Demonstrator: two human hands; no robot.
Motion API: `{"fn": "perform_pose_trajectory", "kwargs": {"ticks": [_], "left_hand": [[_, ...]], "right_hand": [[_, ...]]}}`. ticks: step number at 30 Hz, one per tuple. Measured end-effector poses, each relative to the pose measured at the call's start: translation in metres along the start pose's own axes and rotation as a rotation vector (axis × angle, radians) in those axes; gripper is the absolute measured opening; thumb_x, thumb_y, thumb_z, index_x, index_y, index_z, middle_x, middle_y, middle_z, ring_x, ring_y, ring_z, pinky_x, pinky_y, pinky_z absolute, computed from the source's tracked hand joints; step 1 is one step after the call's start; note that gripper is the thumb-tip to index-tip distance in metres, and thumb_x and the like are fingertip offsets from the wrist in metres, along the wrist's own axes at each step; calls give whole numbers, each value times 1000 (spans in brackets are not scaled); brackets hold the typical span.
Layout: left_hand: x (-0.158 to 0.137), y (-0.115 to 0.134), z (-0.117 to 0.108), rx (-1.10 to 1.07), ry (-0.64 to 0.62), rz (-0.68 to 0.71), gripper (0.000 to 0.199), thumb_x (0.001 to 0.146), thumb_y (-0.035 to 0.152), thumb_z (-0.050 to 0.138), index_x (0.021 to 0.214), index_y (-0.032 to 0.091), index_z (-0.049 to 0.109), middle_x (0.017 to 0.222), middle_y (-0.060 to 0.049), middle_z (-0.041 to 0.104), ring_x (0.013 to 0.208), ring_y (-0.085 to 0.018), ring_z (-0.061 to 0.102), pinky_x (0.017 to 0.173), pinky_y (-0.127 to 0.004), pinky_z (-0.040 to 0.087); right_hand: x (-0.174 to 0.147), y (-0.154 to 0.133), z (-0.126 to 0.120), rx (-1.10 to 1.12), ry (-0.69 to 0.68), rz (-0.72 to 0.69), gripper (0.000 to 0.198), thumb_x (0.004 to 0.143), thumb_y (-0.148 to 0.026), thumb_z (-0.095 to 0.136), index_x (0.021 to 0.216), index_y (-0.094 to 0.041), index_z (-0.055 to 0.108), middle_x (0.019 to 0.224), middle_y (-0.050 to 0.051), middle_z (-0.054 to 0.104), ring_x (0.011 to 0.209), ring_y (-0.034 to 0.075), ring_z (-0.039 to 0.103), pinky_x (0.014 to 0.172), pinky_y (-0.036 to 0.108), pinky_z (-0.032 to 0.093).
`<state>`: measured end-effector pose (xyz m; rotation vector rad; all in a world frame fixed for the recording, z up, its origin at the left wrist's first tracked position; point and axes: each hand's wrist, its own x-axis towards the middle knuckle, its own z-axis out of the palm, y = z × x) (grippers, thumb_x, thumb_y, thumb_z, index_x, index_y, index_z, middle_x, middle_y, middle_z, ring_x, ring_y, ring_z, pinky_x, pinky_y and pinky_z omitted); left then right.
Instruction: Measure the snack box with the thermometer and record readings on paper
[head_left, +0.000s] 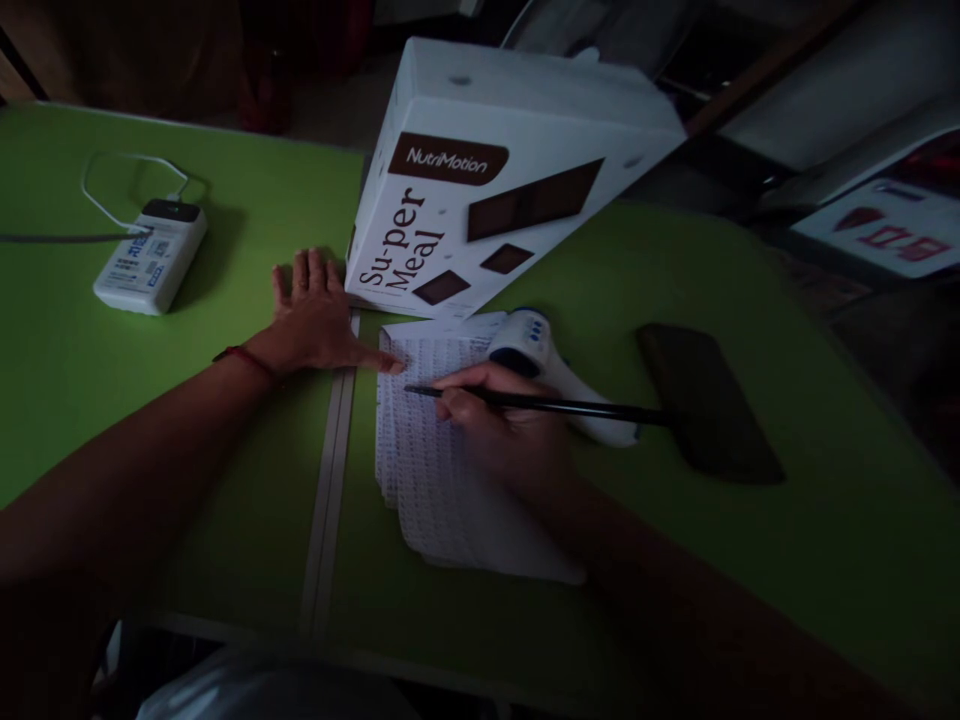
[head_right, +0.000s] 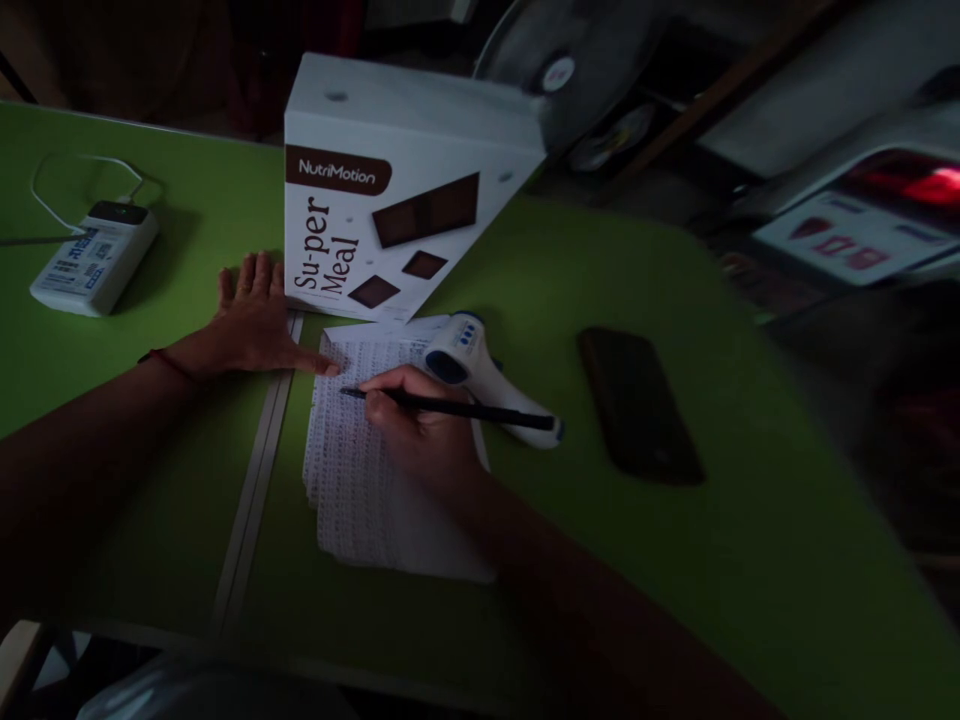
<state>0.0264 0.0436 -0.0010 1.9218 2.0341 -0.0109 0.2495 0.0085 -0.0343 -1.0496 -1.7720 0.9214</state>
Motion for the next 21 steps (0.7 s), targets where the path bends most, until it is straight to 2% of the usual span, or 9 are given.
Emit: {"fn": "perform_pose_trajectory", "kwargs": {"ticks": [3,8,16,21], "left_hand": [[0,0,1,0,0,3,168,49,107,60,169,6,0,175,-23,-12,161,-46,-15,130,-59,-11],[2,-1,1,10,3,13,164,48,109,56,170,12,4,177,-19,-9,161,-48,-13,129,-61,-11],[0,1,0,26,-17,-9,166,52,105,61,168,4,-2,175,-24,-12,161,-46,-16,130,-58,-11],[1,1,0,29,-19,-7,165,53,104,63,169,5,-3,175,-22,-13,161,-45,-16,130,-58,-12]], "right_hand": [[0,-1,0,-5,28,15,10,79,-21,66,75,-29,71,57,-4,65,52,15,59,49,30,47],[-1,3,-2,-47,8,-49,13,80,-18,66,76,-30,71,57,-4,64,50,15,56,47,30,45],[-1,7,-3,-66,17,-66,12,82,-19,65,78,-29,71,57,-3,64,50,16,57,47,30,45],[0,4,-4,-66,2,-47,12,81,-18,65,76,-29,68,58,-3,64,51,16,57,48,30,45]]}}
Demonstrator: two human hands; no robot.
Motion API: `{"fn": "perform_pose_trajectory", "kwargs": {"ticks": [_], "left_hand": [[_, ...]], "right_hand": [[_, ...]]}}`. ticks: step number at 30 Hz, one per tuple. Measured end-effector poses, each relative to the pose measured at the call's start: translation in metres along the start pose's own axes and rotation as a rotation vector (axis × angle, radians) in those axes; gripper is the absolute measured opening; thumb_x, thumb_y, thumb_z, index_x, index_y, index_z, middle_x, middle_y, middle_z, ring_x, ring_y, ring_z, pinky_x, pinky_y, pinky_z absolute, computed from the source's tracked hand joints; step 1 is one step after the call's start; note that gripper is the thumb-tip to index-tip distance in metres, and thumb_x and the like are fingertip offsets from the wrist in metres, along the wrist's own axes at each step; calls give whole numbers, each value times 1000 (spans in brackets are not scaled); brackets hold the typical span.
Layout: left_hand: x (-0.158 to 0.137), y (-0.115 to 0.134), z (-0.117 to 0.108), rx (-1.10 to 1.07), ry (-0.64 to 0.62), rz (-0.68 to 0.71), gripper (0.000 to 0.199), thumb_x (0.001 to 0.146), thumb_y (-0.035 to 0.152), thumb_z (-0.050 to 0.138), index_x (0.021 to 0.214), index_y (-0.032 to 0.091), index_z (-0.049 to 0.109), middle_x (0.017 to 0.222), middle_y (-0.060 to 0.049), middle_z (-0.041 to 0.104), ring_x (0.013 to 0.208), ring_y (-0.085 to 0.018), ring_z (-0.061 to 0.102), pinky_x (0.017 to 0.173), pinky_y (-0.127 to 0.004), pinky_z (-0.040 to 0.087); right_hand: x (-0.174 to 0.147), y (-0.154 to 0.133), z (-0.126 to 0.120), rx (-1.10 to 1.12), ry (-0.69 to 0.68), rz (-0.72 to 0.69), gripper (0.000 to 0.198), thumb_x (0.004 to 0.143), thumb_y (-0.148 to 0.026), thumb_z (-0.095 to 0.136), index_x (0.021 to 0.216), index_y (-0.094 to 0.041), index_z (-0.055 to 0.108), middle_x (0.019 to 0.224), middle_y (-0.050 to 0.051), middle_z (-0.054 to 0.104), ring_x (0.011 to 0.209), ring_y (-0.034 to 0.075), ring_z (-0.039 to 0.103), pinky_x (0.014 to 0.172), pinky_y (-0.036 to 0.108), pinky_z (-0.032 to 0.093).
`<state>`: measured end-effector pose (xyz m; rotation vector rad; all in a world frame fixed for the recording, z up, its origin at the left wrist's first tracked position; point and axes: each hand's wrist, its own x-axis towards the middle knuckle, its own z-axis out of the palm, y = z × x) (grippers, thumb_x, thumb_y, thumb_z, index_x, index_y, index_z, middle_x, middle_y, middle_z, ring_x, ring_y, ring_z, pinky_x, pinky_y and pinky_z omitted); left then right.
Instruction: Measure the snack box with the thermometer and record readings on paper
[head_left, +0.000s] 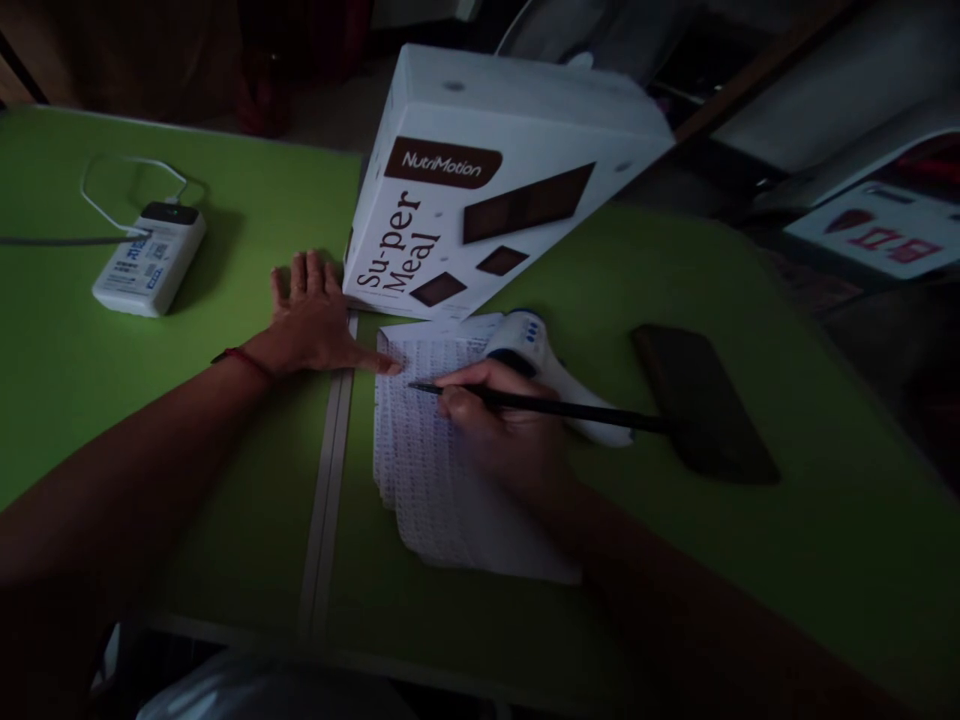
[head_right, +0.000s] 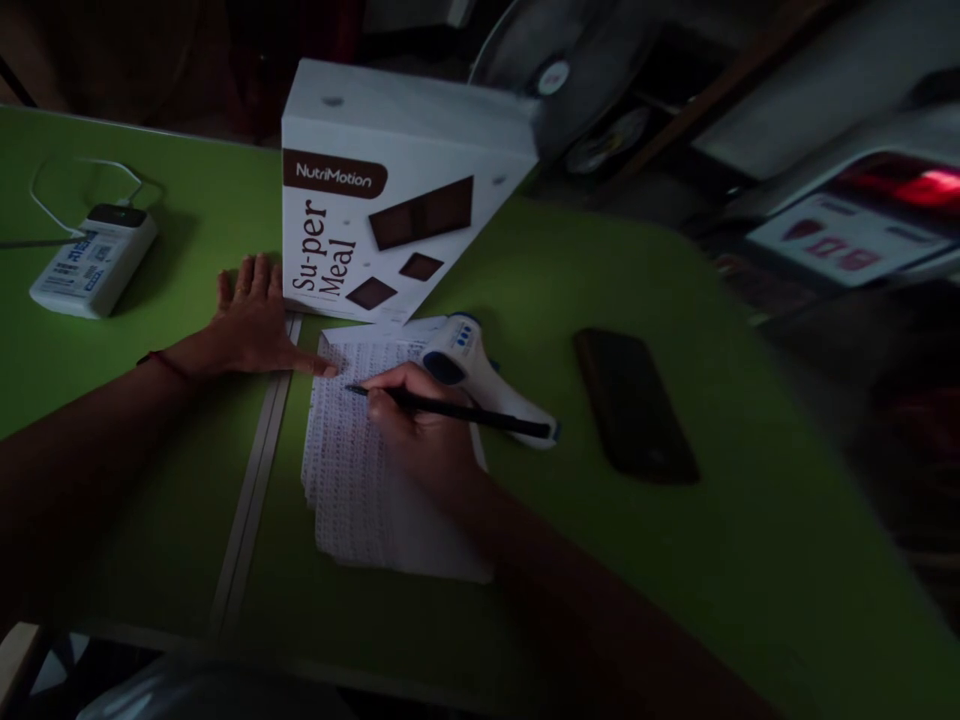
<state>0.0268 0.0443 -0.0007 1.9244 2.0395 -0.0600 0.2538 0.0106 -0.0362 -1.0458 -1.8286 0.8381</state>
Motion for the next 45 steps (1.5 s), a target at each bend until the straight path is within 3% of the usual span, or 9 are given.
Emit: {"fn": "perform_pose_trajectory", "kwargs": {"ticks": [4,9,19,28,33,37,45], "left_hand": [[-1,0,-1,-13,2,-9,169,50,101,69,168,3,-3,174,-24,-14,161,-44,-17,130,-58,-11],[-7,0,-3,-41,-6,10,165,52,103,64,169,7,-1,173,-23,-14,161,-42,-17,130,-60,-9],[-9,-1,-3,-45,-12,-3,163,54,100,68,169,6,0,174,-23,-13,160,-42,-18,131,-58,-11],[-7,-2,-2,-44,0,-12,170,49,105,64,168,4,-1,174,-24,-12,161,-42,-17,131,-58,-7],[-6,-3,-1,-65,11,-1,170,46,104,66,169,7,1,174,-22,-12,160,-43,-18,131,-57,-10],[-9,-4,-2,-75,20,3,167,49,102,68,169,7,2,174,-25,-10,159,-43,-17,130,-60,-9],[-13,-2,-6,-33,-2,-11,164,56,101,65,168,0,-2,172,-25,-13,160,-40,-18,131,-58,-7]], "right_hand": [[1,-1,2,42,26,53,12,80,-21,64,73,-29,67,58,-2,63,52,17,58,49,31,47],[-2,-2,4,74,119,140,5,77,-28,66,73,-26,68,56,-2,62,51,16,57,47,29,45],[0,-14,3,-114,2,-50,6,77,-25,63,72,-27,67,52,-3,62,43,14,52,43,27,41],[1,-18,4,-145,4,-16,6,75,-28,61,71,-27,66,49,-5,57,42,13,50,42,26,37],[-3,-11,1,-142,-61,29,5,78,-26,63,75,-25,67,55,-3,62,48,14,55,46,26,43],[-5,-3,-1,-128,-110,24,4,82,-27,66,80,-25,69,58,-2,64,49,15,57,48,27,46],[-1,-12,3,-77,-57,13,3,77,-27,65,74,-27,66,52,-5,60,45,14,53,44,27,43]]}}
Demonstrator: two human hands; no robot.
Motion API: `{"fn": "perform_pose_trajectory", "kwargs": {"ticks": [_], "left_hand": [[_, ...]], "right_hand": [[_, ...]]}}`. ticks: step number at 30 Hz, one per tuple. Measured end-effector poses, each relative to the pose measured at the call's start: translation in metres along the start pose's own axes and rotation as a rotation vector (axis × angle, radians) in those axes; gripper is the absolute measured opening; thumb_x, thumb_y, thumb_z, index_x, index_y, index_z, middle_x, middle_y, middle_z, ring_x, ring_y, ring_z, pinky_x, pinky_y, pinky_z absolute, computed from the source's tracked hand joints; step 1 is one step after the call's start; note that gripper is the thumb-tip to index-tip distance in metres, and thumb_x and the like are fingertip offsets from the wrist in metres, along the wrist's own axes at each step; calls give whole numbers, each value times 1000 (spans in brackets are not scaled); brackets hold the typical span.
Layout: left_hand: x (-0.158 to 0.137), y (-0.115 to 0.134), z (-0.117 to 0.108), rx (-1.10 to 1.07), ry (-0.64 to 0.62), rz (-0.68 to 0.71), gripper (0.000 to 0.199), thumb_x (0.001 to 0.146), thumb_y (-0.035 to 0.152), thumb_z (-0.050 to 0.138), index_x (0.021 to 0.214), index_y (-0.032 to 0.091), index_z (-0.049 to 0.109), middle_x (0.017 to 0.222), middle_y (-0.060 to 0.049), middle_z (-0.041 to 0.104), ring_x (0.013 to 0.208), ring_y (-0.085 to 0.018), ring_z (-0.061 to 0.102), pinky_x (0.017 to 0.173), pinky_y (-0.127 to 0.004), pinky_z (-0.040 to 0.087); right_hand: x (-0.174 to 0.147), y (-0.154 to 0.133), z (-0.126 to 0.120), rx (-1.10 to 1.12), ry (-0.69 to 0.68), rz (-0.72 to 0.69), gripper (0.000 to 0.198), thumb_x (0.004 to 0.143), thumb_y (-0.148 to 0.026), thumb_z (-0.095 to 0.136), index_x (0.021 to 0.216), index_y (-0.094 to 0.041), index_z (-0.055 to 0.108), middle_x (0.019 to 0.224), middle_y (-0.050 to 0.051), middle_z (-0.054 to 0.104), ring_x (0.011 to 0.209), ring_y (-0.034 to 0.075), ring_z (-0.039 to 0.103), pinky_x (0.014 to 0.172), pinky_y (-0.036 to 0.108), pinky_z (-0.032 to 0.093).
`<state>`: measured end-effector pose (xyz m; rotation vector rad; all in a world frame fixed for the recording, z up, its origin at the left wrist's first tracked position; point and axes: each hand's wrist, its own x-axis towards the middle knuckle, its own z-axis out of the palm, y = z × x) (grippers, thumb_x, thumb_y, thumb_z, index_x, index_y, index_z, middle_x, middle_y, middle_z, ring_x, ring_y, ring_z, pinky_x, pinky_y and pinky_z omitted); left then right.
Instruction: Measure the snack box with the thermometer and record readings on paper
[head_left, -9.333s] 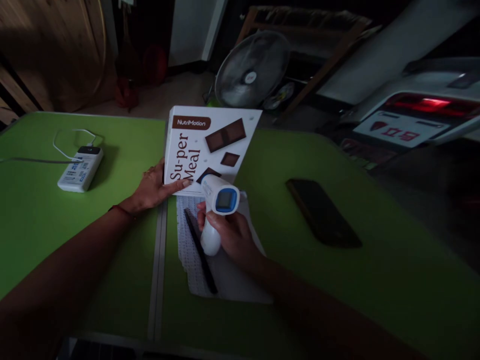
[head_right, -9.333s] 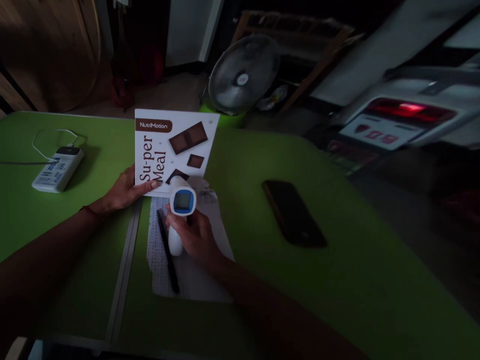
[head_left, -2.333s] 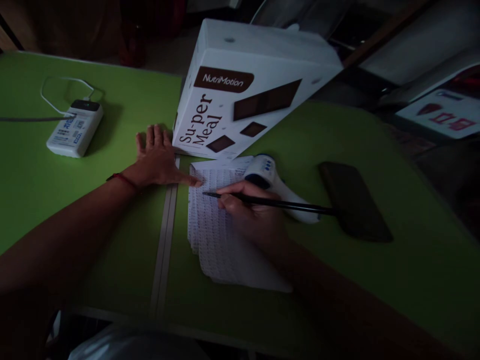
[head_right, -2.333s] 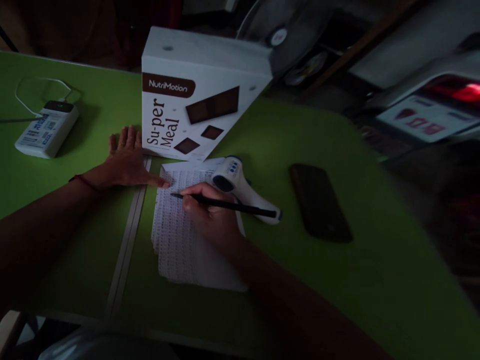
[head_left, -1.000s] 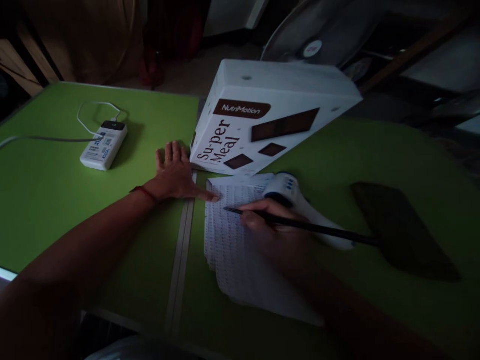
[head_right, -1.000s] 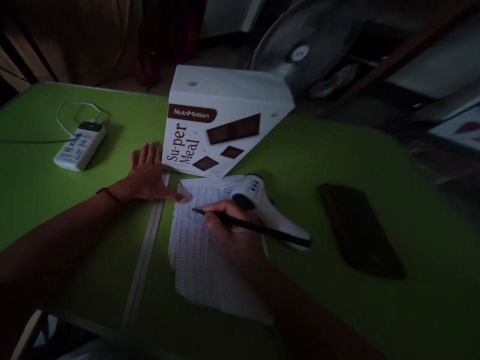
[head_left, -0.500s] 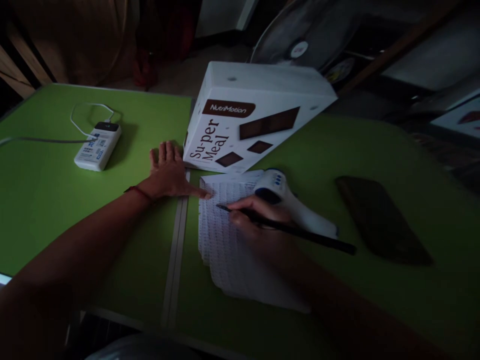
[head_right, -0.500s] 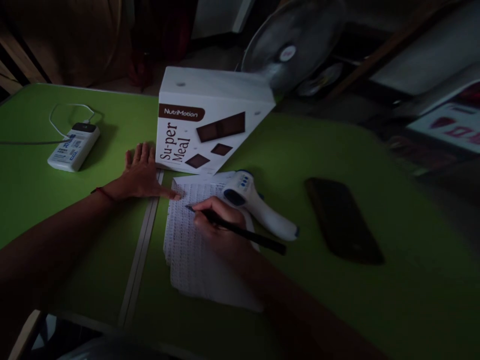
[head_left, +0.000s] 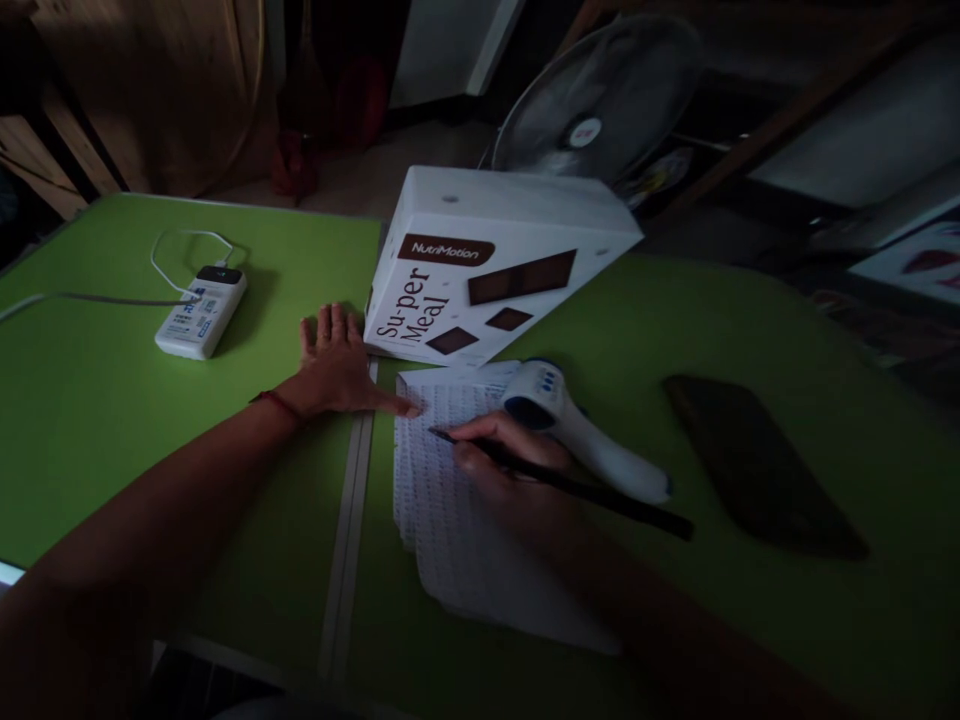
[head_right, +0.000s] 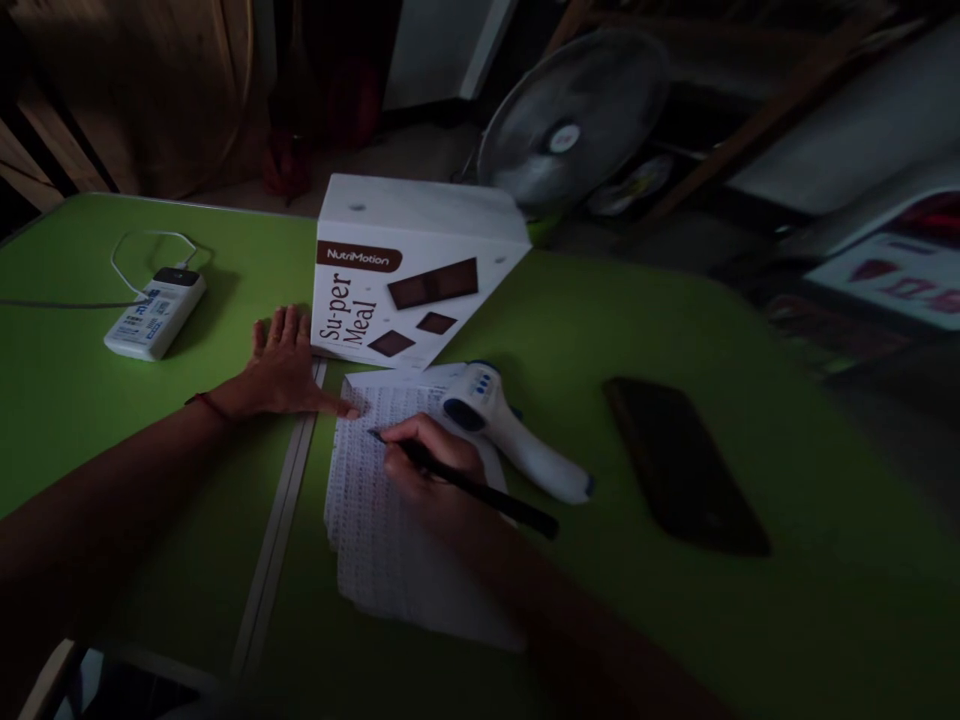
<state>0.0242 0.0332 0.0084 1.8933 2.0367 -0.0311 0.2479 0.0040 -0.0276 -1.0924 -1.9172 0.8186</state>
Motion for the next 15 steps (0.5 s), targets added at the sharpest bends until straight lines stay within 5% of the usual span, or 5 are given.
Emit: {"fn": "perform_pose_trajectory", "kwargs": {"ticks": [15], "left_hand": [[2,6,3,69,-43,-19,169,53,103,64,166,-1,-6,171,-26,-19,159,-44,-20,129,-61,-11]], "right_hand": [[1,-3,-2,150,76,69,4,77,-27,64,74,-26,67,55,-3,61,49,15,55,45,29,44]]}}
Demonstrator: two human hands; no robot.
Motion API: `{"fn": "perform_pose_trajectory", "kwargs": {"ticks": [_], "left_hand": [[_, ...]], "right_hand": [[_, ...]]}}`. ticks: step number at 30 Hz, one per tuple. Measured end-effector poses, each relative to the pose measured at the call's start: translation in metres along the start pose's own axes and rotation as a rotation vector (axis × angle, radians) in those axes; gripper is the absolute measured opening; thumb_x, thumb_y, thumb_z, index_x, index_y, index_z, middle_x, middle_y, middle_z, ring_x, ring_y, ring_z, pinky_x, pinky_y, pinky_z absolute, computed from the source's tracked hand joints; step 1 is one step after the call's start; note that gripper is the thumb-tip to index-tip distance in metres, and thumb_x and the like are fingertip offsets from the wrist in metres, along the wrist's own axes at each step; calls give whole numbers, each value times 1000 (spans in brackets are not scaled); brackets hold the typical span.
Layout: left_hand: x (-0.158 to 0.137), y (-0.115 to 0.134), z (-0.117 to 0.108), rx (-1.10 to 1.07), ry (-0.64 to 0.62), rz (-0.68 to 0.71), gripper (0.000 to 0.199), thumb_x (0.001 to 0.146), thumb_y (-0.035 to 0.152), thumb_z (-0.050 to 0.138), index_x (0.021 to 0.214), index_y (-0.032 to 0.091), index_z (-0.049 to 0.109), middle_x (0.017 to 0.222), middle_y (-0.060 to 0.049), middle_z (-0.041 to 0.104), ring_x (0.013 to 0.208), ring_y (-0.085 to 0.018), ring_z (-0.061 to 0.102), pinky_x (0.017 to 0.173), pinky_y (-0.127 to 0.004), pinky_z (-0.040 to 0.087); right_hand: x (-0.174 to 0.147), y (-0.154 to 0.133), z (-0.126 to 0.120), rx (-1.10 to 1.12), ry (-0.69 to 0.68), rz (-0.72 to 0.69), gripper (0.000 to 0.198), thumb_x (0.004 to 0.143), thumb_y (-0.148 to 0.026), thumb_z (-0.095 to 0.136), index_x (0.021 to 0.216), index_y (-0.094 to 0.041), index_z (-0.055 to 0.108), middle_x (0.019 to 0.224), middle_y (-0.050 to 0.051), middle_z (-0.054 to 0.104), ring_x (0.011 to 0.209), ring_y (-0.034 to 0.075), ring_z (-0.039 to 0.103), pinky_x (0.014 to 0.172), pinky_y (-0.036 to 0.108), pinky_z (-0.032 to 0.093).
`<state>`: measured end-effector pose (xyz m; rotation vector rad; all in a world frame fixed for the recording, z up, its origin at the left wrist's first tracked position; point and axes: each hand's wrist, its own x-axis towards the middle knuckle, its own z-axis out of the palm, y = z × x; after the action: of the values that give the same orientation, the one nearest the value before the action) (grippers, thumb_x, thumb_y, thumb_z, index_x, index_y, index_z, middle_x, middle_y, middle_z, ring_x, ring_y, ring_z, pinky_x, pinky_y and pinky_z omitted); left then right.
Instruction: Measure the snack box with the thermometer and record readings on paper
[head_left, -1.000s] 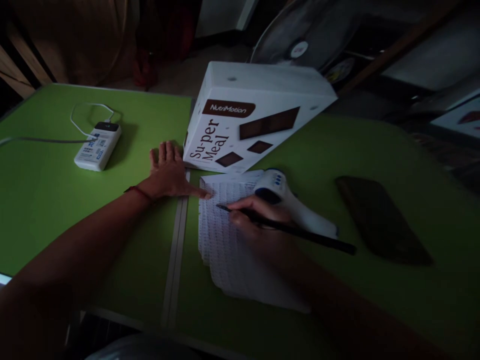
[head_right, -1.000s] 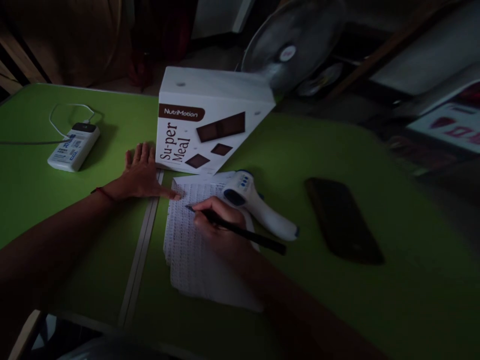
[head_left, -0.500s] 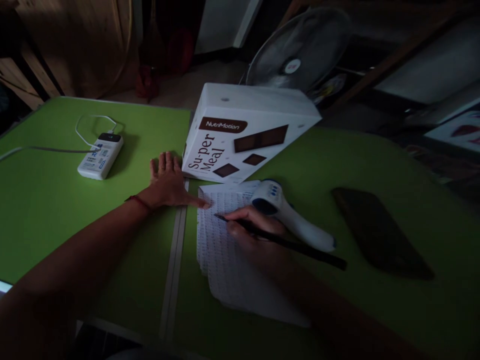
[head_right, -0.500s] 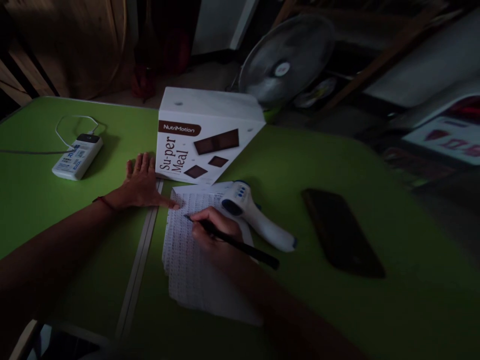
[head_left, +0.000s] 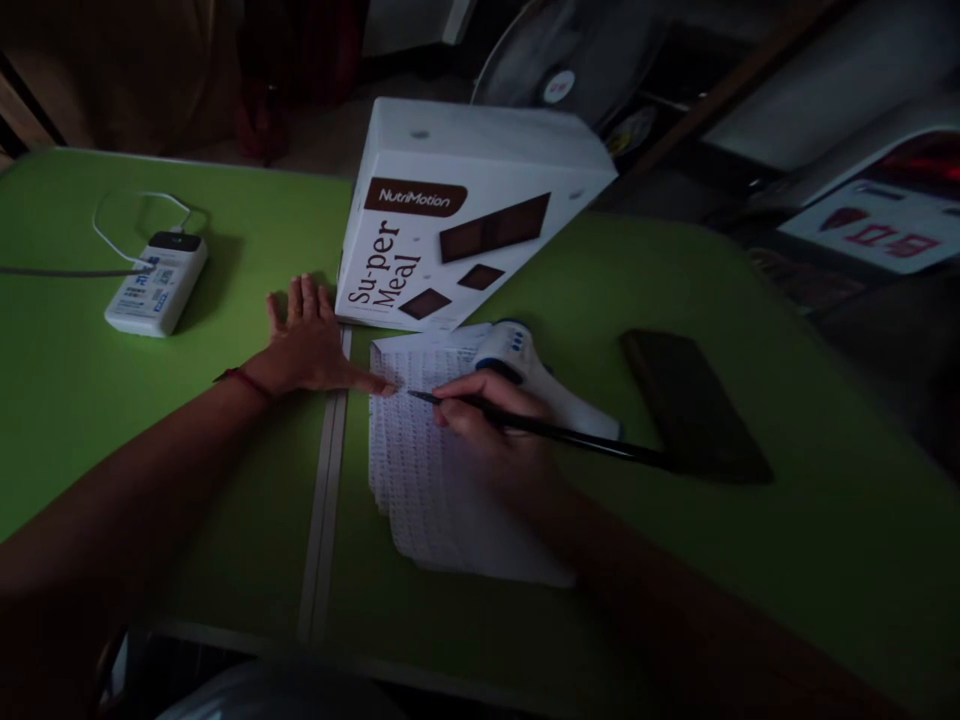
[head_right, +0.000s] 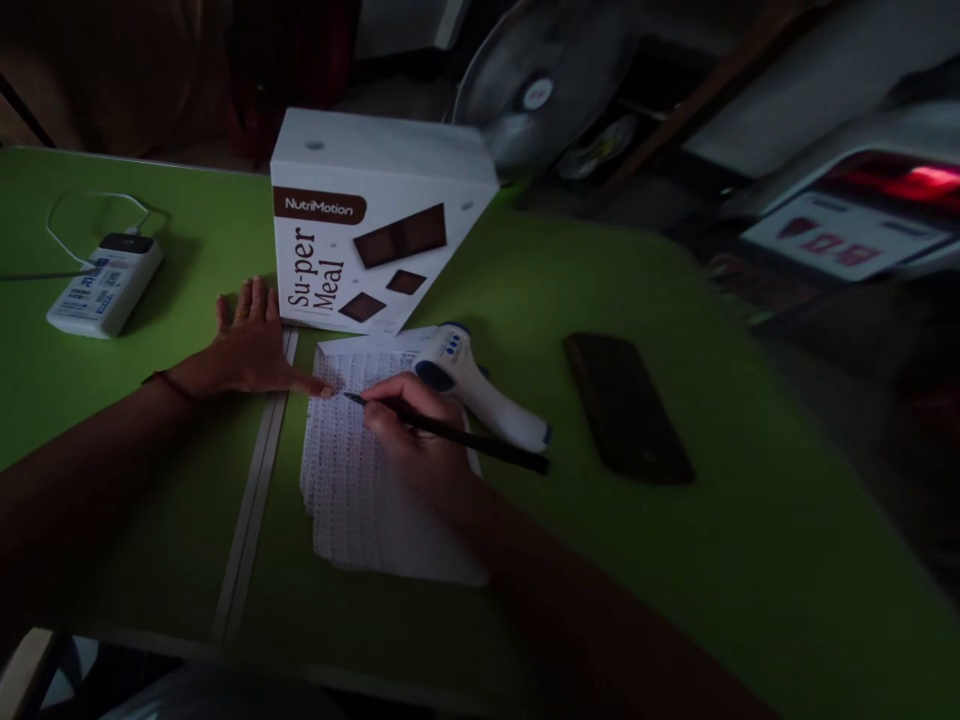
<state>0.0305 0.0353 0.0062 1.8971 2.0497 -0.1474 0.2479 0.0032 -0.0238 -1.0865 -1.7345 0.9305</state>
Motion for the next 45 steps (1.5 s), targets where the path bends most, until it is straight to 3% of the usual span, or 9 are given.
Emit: {"fn": "perform_pose_trajectory", "kwargs": {"ticks": [4,9,20,30,39,45], "left_hand": [[1,0,1,4,-8,9,171,52,103,64,166,-2,-7,171,-27,-19,159,-44,-20,128,-63,-11],[1,0,2,-34,11,24,170,50,100,70,168,4,-5,172,-25,-17,160,-45,-20,128,-63,-12],[4,-3,5,-58,14,35,170,50,101,69,168,5,-6,173,-24,-17,157,-46,-23,126,-63,-15],[5,-2,5,2,-5,26,169,51,107,59,167,3,-9,173,-22,-19,159,-45,-22,128,-60,-13],[4,-1,4,-16,-3,28,169,52,103,65,167,4,-9,172,-24,-19,159,-45,-21,127,-63,-14],[5,-3,5,-35,5,30,172,47,106,62,168,5,-8,173,-23,-19,159,-45,-21,127,-63,-14]], "right_hand": [[0,-1,1,78,29,66,6,77,-25,62,73,-28,66,58,-1,64,52,16,58,46,30,46],[-1,6,3,14,-11,87,3,73,-28,67,72,-30,67,55,-1,63,49,17,54,44,32,43],[-1,4,1,-110,6,-43,8,76,-24,65,71,-28,64,59,0,65,54,18,60,51,33,48],[-2,3,0,-147,-50,-36,8,78,-25,65,72,-29,64,59,0,65,53,18,59,50,33,46],[-2,5,0,-145,-66,-64,12,79,-22,65,70,-30,62,59,-1,63,53,18,58,50,34,47],[-1,3,1,-133,-5,-52,10,76,-23,62,69,-29,62,58,-1,64,54,17,59,51,32,48]]}}
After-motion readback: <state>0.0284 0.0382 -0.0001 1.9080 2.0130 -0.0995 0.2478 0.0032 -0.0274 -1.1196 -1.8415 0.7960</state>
